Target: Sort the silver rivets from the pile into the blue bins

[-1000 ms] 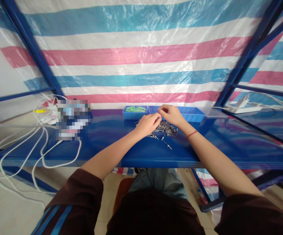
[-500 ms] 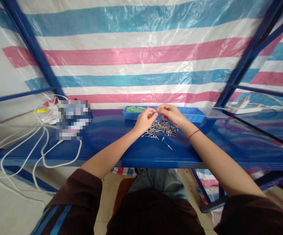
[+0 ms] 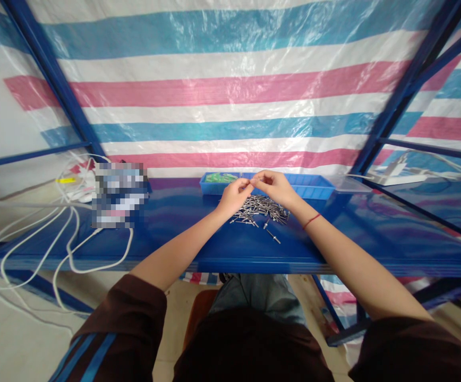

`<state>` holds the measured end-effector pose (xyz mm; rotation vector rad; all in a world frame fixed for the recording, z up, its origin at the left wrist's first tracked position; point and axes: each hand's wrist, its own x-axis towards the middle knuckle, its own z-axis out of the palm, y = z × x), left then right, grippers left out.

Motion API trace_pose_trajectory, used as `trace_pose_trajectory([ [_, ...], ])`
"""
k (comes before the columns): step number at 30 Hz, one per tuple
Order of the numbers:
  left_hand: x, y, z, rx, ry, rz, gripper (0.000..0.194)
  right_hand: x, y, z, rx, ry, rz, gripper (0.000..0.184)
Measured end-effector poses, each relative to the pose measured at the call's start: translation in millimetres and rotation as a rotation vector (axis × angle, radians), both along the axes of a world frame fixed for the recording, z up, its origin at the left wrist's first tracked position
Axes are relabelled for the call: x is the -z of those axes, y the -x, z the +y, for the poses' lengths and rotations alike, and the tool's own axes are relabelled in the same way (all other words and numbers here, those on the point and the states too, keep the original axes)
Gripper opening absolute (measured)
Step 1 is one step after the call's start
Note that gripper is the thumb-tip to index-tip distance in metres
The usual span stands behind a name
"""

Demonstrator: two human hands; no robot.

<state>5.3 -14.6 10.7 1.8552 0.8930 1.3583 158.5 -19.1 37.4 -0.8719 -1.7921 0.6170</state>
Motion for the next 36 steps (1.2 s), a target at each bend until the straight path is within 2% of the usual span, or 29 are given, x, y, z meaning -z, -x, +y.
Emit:
trace_pose_trajectory([
  [5, -3.1, 1.6, 0.7, -0.001, -0.019, 0.045, 0.015, -3.7, -0.1, -5.6, 0.03, -0.104, -0.081, 0.026],
  [10, -3.6, 3.8, 3.5, -0.139, -0.097, 0.06, 0.008, -8.5, -7.0, -11.0, 0.145, -0.316, -0.285, 0.023],
  [13, -4.5, 4.6, 2.4, -0.196, -0.112, 0.098, 0.012, -5.3, -11.4, -4.3, 0.2, -0.403, -0.4, 0.023],
  [15, -5.4, 4.9, 0.8, -0.232, -0.107, 0.139, 0.022, -1.5, -13.6, 4.1, 0.289, -0.415, -0.449, 0.026],
  [18, -5.6, 5.1, -2.0, -0.242, -0.145, 0.26, 0.03, 3.7, -17.2, 16.5, 0.519, -0.362, -0.562, 0.031],
  [21, -3.2, 4.9, -5.3, -0.118, -0.289, 0.473, 0.021, 6.2, -22.0, 22.2, 0.659, -0.295, -0.694, 0.035],
  [24, -0.1, 3.6, -9.9, 0.025, -0.437, 0.715, 0.015, 6.2, -25.8, 20.8, 0.661, -0.293, -0.697, 0.037],
  [26, 1.0, 2.2, -13.6, 0.067, -0.486, 0.841, 0.015, 5.6, -26.5, 18.3, 0.641, -0.297, -0.663, 0.035],
  [30, 0.8, -0.9, -19.7, 0.052, -0.504, 0.99, 0.017, 5.2, -22.6, 14.2, 0.569, -0.281, -0.614, 0.028],
  [36, 1.6, -4.5, -23.0, 0.006, -0.518, 1.023, 0.017, 6.4, -12.1, 7.5, 0.459, -0.309, -0.562, 0.025],
])
